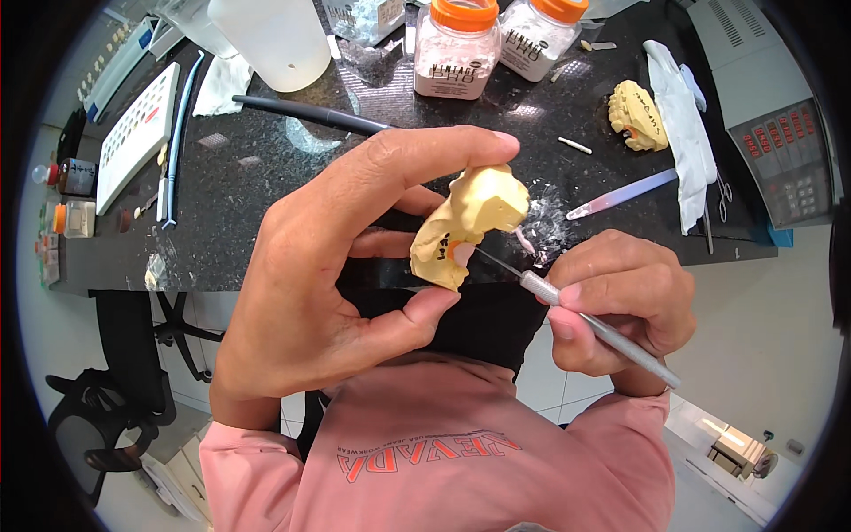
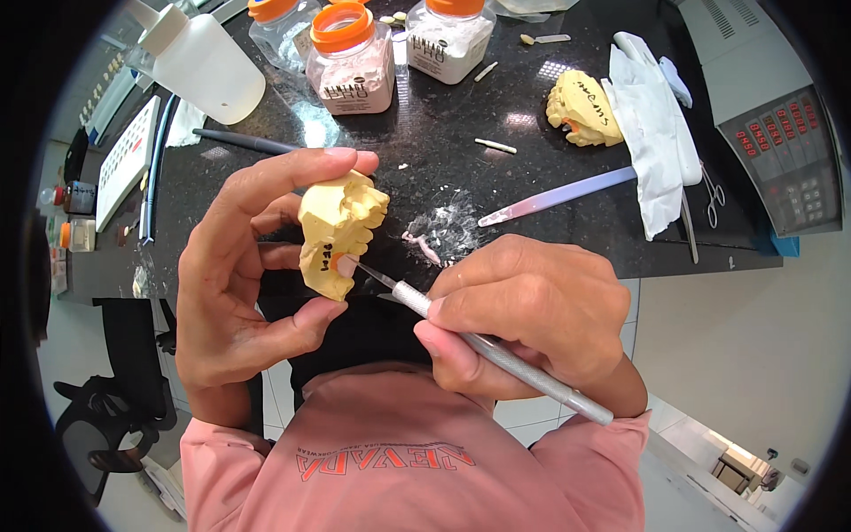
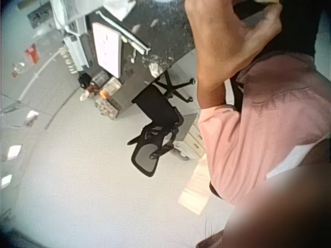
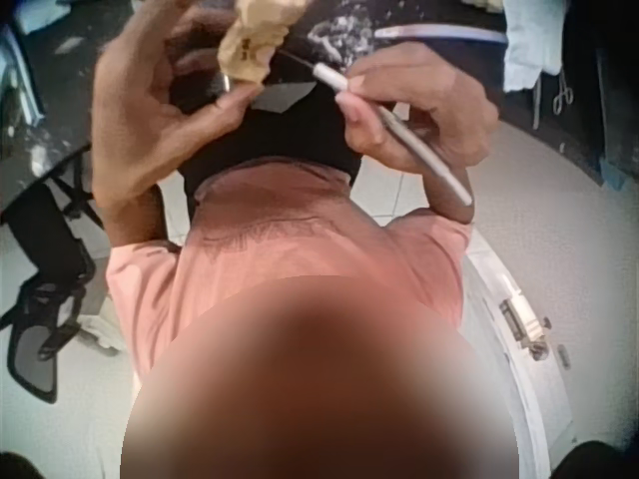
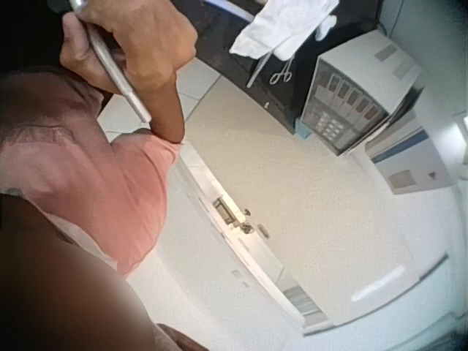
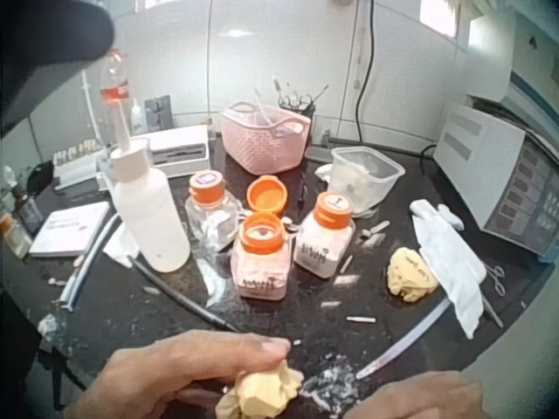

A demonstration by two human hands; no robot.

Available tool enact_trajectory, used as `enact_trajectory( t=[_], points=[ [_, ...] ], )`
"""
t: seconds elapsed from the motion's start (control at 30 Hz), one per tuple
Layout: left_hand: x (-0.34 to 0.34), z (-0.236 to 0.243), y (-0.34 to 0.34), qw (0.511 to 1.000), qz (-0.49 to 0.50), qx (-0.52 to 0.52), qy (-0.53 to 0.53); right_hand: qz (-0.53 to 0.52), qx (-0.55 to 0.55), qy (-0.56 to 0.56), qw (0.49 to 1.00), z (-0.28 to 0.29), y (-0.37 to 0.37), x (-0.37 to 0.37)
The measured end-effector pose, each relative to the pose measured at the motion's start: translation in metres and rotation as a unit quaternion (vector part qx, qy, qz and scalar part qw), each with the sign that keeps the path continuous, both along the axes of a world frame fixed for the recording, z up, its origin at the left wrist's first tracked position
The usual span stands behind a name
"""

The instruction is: Applying and sculpting dental composite material onto a tooth of a dental cast model.

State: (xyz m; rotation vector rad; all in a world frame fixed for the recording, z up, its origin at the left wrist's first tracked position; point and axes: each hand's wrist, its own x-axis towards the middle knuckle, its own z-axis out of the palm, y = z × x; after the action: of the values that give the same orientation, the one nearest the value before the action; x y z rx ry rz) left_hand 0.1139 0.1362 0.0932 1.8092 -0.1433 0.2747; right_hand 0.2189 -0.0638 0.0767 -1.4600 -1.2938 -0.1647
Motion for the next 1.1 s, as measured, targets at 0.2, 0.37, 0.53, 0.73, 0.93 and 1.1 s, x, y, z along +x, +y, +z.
enact_trajectory(
  t=[0.2, 0.37, 0.53, 0.73, 0.93, 1.1],
  points=[
    [0.0024, 0.0003, -0.0018, 1.000, 0.000, 0.018, -0.010, 0.001, -0.007, -0.015, 1.000, -0.0015, -0.0006, 0.0019],
    [0.0024, -0.0010, -0.0013, 0.999, 0.002, 0.024, -0.031, 0.007, -0.010, -0.017, 1.000, -0.0008, 0.0001, 0.0021],
    [0.0024, -0.0008, -0.0016, 0.999, 0.006, 0.029, -0.033, 0.018, -0.012, -0.017, 1.000, 0.0000, 0.0000, 0.0013],
    [0.0022, 0.0002, -0.0010, 1.000, -0.001, 0.011, -0.010, 0.010, -0.012, -0.011, 1.000, -0.0003, -0.0006, 0.0020],
    [0.0009, 0.0010, -0.0012, 1.000, 0.003, 0.006, -0.003, 0.032, 0.004, -0.016, 0.999, -0.0045, -0.0001, 0.0002],
    [0.0029, -0.0016, -0.0009, 1.000, -0.002, 0.015, -0.027, 0.018, 0.002, -0.012, 1.000, -0.0032, 0.0008, 0.0017]
  ],
)
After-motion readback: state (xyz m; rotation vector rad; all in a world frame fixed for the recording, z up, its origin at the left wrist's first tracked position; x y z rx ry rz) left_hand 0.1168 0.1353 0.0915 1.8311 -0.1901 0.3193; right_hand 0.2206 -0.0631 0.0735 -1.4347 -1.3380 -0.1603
